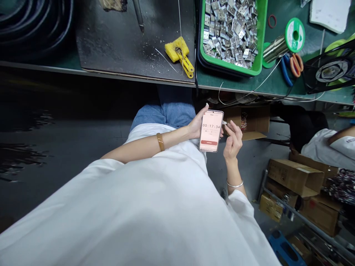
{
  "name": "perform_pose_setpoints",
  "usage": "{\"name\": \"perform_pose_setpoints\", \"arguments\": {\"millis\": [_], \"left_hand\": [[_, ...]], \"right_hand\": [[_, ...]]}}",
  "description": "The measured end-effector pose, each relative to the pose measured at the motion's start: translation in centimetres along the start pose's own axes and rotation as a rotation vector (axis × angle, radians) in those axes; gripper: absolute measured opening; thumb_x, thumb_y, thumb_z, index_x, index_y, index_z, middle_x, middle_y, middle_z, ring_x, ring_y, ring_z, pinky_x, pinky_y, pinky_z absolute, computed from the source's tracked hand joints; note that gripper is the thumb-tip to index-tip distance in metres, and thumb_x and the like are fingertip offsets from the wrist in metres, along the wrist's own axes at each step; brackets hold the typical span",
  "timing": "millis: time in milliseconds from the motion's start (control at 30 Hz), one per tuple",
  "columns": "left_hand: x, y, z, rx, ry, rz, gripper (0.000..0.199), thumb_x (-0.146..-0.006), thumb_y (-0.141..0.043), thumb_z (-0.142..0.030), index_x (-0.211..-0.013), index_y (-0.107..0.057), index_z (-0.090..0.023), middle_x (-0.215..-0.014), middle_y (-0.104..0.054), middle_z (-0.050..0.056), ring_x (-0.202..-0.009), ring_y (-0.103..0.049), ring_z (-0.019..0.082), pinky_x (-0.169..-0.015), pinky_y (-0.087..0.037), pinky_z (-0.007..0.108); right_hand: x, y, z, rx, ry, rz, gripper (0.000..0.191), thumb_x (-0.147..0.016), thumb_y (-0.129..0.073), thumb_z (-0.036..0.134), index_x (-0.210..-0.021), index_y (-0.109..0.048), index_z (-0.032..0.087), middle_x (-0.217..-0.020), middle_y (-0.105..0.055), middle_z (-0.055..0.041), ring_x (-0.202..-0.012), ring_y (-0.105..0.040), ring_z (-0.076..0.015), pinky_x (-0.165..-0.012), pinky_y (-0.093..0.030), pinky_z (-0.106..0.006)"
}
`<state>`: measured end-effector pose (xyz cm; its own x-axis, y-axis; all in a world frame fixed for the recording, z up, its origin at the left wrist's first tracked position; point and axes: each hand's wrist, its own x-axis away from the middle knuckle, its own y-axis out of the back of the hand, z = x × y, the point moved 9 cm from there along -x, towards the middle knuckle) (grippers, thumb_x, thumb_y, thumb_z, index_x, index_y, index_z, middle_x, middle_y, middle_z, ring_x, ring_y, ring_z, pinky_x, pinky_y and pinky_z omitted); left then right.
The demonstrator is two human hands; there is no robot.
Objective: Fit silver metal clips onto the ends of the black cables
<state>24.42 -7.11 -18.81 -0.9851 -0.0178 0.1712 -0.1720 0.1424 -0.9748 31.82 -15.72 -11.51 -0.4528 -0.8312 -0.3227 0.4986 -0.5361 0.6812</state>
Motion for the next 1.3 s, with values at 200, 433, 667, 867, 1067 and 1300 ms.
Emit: {"name": "perform_pose_setpoints", "arguments": {"millis": [200,433,667,867,1067,1300], "left_hand": [[-0.2,-0.1,0.6,-0.039,0.021,0.032,0.091,-0.083,-0.03,-0.088,-0.104,-0.07,-0.01,-0.087,-0.075,0.018,-0.083,-0.075,0.029,-0.082,-0.058,0.041],[-0.4,-0.2,0.9,-0.071,0.036,0.02,0.088,-0.081,-0.037,-0.089,-0.103,-0.07,-0.011,-0.085,-0.074,0.017,-0.08,-0.075,0.028,-0.081,-0.058,0.04],[-0.2,-0.6,0.6,-0.034,0.043,0.058,0.092,-0.081,-0.029,-0.09,-0.103,-0.07,-0.01,-0.088,-0.075,0.019,-0.081,-0.075,0.029,-0.081,-0.059,0.042],[-0.1,-0.9,0.3,-0.006,0.047,0.067,0.104,-0.072,-0.026,-0.097,-0.104,-0.071,-0.009,-0.085,-0.075,0.019,-0.079,-0.075,0.032,-0.077,-0.059,0.043],[-0.1,-1.1,0.0,0.01,0.047,0.089,0.103,-0.073,-0.027,-0.097,-0.106,-0.071,-0.01,-0.083,-0.075,0.019,-0.076,-0.074,0.031,-0.077,-0.059,0.044],[-0.3,-0.4,0.4,-0.023,0.06,0.041,0.085,-0.082,-0.038,-0.087,-0.106,-0.069,-0.012,-0.084,-0.075,0.017,-0.076,-0.074,0.028,-0.076,-0.06,0.042]], "right_hand": [[-0.9,1.2,0.0,-0.089,-0.075,-0.102,0.049,-0.103,-0.031,0.049,-0.121,-0.071,0.028,-0.137,-0.062,-0.005,-0.128,-0.06,-0.0271,-0.111,-0.047,-0.054],[-2.3,2.0,-3.3,-0.237,-0.336,-0.139,0.04,-0.101,-0.042,0.047,-0.117,-0.07,0.023,-0.118,-0.073,-0.0062,-0.103,-0.072,-0.0227,-0.107,-0.049,-0.05],[-3.0,2.3,-3.3,-0.224,-0.344,-0.112,0.038,-0.1,-0.046,0.048,-0.111,-0.072,0.023,-0.112,-0.074,-0.0063,-0.099,-0.074,-0.0227,-0.103,-0.051,-0.048],[-3.4,2.3,-2.7,-0.201,-0.328,-0.087,0.035,-0.099,-0.049,0.047,-0.109,-0.072,0.023,-0.111,-0.075,-0.0064,-0.098,-0.073,-0.023,-0.099,-0.053,-0.046],[-3.5,2.1,-2.4,-0.16,-0.317,-0.068,0.035,-0.099,-0.05,0.048,-0.107,-0.073,0.022,-0.104,-0.075,-0.006,-0.101,-0.071,-0.0231,-0.1,-0.052,-0.045],[-4.0,1.7,-2.4,-0.124,-0.304,-0.028,0.032,-0.097,-0.053,0.047,-0.104,-0.074,0.023,-0.104,-0.075,-0.0057,-0.105,-0.069,-0.0234,-0.1,-0.053,-0.045]]}}
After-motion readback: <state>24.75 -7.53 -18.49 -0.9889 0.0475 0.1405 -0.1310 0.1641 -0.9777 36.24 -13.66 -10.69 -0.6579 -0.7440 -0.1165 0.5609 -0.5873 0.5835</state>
